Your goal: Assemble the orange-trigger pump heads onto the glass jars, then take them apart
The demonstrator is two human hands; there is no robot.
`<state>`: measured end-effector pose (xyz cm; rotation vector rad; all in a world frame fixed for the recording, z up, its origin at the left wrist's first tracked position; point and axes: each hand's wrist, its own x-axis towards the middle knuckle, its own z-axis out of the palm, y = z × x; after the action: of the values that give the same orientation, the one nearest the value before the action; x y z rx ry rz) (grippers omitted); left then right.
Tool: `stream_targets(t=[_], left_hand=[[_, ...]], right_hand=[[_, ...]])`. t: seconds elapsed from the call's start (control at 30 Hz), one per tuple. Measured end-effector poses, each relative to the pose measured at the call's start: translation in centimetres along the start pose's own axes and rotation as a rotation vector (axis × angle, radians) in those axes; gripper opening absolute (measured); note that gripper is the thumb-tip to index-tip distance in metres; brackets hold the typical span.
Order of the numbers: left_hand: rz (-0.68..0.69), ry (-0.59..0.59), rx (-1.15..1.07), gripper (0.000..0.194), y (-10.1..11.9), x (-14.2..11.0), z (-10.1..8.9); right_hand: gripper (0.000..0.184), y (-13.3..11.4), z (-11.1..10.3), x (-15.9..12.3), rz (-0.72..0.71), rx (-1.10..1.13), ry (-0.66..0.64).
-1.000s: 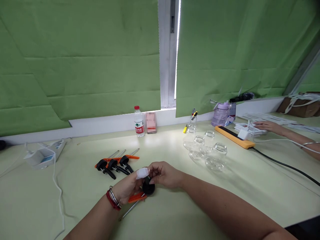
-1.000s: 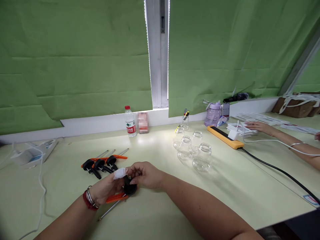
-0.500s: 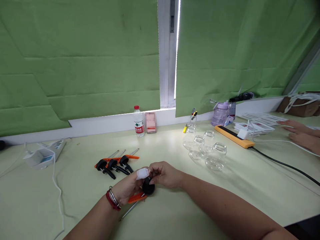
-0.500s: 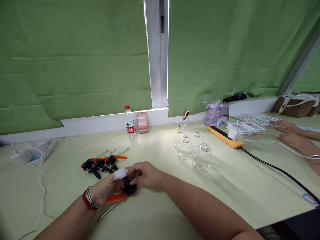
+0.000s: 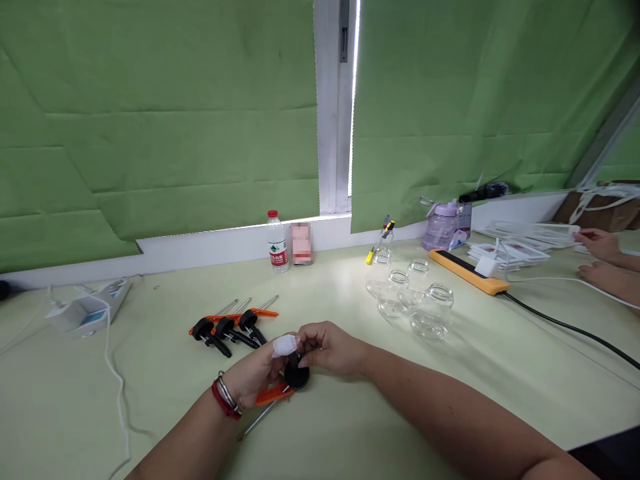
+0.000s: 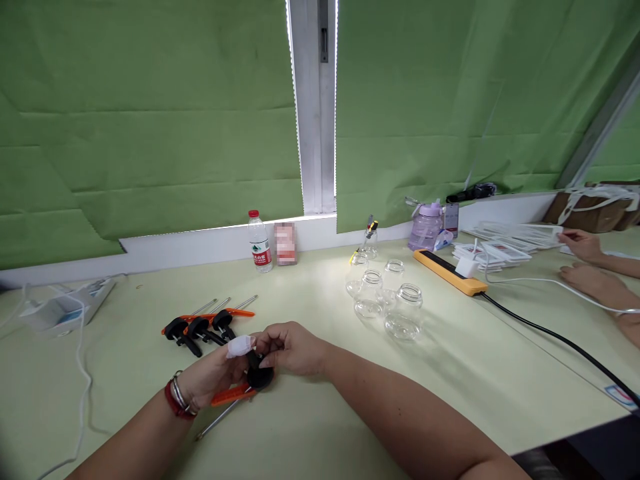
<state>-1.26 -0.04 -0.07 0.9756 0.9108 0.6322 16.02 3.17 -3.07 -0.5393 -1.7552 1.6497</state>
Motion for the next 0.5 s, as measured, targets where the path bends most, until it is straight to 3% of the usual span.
stream_targets(t=[0.5], left_hand=[[0.010,-0.024,0.008,0.028,-0.02,0.03,-0.09]], right_hand=[[0.022,-0.17,0.10,-0.07,-0.008,-0.008,-0.005]])
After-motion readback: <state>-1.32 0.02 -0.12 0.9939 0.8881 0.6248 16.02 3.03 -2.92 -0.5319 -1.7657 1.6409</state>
